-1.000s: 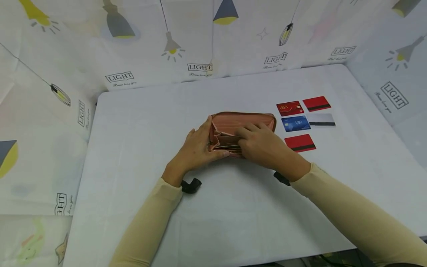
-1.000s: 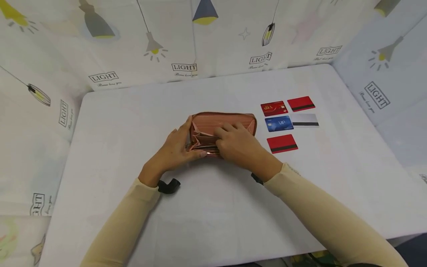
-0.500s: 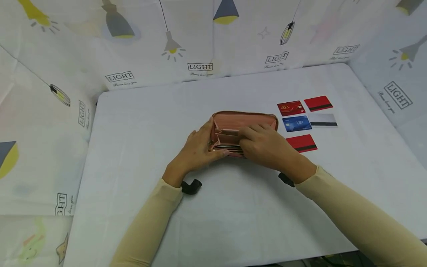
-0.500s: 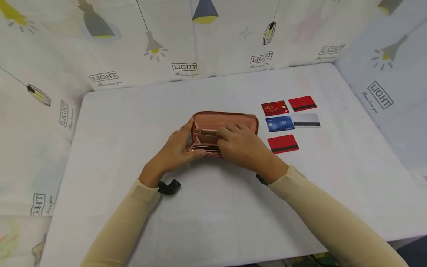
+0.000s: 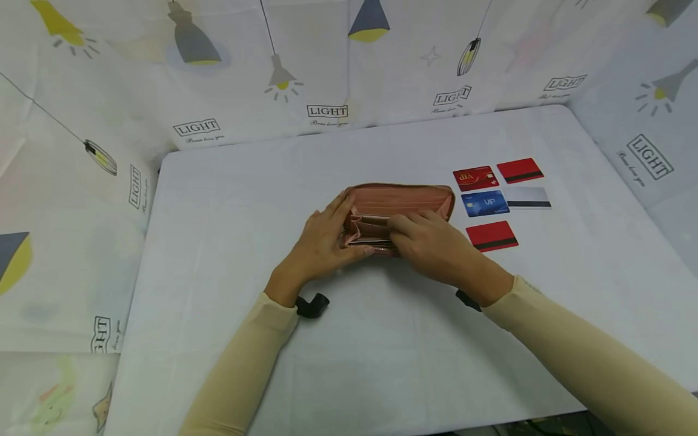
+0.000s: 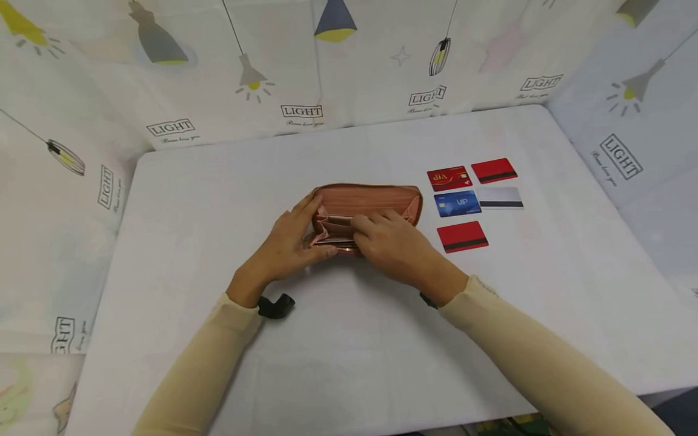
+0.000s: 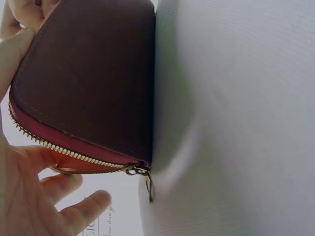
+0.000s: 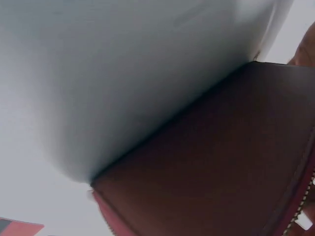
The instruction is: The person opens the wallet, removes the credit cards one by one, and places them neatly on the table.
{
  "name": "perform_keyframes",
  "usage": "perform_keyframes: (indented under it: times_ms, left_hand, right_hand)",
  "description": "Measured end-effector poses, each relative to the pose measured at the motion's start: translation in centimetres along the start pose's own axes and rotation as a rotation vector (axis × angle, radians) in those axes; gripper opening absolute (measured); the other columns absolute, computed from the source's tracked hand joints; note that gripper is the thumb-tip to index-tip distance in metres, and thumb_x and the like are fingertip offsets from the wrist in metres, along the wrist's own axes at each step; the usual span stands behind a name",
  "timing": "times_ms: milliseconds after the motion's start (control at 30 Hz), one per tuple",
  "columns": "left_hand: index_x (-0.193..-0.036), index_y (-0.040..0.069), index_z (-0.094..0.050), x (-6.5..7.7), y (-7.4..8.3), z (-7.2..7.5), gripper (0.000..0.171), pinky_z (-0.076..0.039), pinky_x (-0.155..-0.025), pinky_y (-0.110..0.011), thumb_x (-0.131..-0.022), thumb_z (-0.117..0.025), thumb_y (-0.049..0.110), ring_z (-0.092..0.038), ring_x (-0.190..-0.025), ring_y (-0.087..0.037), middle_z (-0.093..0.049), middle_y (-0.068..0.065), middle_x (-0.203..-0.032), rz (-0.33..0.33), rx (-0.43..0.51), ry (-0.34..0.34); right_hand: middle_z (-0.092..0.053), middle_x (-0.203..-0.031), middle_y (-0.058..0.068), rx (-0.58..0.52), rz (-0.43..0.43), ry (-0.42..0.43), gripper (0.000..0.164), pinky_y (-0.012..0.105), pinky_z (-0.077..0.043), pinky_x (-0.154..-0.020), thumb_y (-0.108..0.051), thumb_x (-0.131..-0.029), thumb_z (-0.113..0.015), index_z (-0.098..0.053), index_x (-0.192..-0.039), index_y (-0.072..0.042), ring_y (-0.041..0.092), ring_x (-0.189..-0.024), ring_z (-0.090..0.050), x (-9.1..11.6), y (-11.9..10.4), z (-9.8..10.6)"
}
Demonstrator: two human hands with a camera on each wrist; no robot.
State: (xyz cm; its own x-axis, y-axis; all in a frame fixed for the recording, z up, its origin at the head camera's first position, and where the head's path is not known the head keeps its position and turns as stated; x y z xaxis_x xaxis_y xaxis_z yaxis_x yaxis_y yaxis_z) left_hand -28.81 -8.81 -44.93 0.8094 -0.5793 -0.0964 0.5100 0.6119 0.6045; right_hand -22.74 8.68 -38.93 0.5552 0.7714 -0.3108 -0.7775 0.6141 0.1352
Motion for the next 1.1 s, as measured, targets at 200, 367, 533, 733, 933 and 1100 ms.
perform_keyframes:
  times_ms: [200,367,533,733,933,1100]
  left_hand:
    - [-0.170,0.021,-0.006,-0.1,-0.2,-0.1,0.112,-0.016,-0.123,-0.066,-0.090,-0.072,0.065,-0.022,-0.158,-0.020,-0.014,-0.001,-0.175,0.016,0.028,-0.008]
    - [-0.170,0.023,-0.004,-0.1,-0.4,-0.2,0.112,-0.014,-0.124,-0.065,-0.090,-0.069,0.067,-0.016,-0.160,-0.019,-0.009,0.000,-0.175,0.034,0.035,-0.020]
    - [-0.169,0.025,-0.001,-0.1,-0.2,-0.4,0.112,-0.012,-0.125,-0.065,-0.091,-0.068,0.068,-0.015,-0.160,-0.019,-0.006,0.003,-0.175,0.036,0.042,-0.029]
    - [-0.170,0.023,-0.004,0.1,-0.3,-0.3,0.110,-0.014,-0.124,-0.067,-0.091,-0.068,0.066,-0.015,-0.160,-0.021,-0.006,0.002,-0.175,0.029,0.036,-0.020]
    - [-0.170,0.020,-0.004,0.0,-0.2,-0.4,0.112,-0.012,-0.124,-0.066,-0.091,-0.068,0.068,-0.014,-0.160,-0.019,-0.005,0.003,-0.175,0.028,0.042,-0.025]
    - [-0.169,0.018,-0.005,0.0,0.0,-0.4,0.112,-0.013,-0.124,-0.067,-0.091,-0.067,0.068,-0.015,-0.160,-0.018,-0.007,0.001,-0.175,0.019,0.042,-0.021]
  right_hand:
    - [-0.067,-0.110,0.014,-0.122,-0.047,0.153,0.019,0.038,-0.062,-0.076,-0.002,-0.085,-0.082,-0.070,-0.100,0.001,0.026,-0.089,-0.068,1.0,0.8,1.5]
    - [-0.068,-0.108,0.014,-0.200,-0.118,0.164,0.014,0.044,-0.059,-0.083,-0.003,-0.085,-0.078,-0.073,-0.098,-0.002,0.029,-0.098,-0.067,1.6,1.9,1.3]
    - [-0.069,-0.107,0.012,-0.285,-0.228,0.151,0.013,0.046,-0.058,-0.084,-0.003,-0.087,-0.080,-0.075,-0.100,-0.002,0.028,-0.096,-0.065,2.3,3.1,1.4]
    - [-0.069,-0.113,0.012,-0.412,-0.407,0.209,0.012,0.044,-0.057,-0.087,0.002,-0.092,-0.075,-0.076,-0.104,0.001,0.027,-0.104,-0.065,3.7,5.4,2.9]
    - [-0.069,-0.124,0.012,-0.492,-0.575,0.277,0.010,0.008,-0.045,-0.091,0.003,-0.097,-0.068,-0.075,-0.105,0.002,0.026,-0.110,-0.066,6.3,8.7,4.9]
    - [-0.070,-0.126,0.008,-0.519,-0.749,0.309,0.015,0.003,-0.045,-0.084,-0.007,-0.103,-0.064,-0.076,-0.108,-0.001,0.004,-0.107,-0.061,8.7,10.8,6.1]
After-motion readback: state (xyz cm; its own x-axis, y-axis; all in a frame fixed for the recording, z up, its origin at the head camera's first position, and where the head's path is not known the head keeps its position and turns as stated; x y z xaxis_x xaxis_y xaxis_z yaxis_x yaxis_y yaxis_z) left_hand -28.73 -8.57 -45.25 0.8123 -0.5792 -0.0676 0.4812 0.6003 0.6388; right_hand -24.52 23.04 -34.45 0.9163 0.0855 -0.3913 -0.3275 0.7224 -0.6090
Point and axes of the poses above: each hand's wrist, its own x-axis away from the middle knuckle, its own z-axis out of the back of the hand, y = z × x, the point moved 6 cm from there along -x, towards the middle knuckle
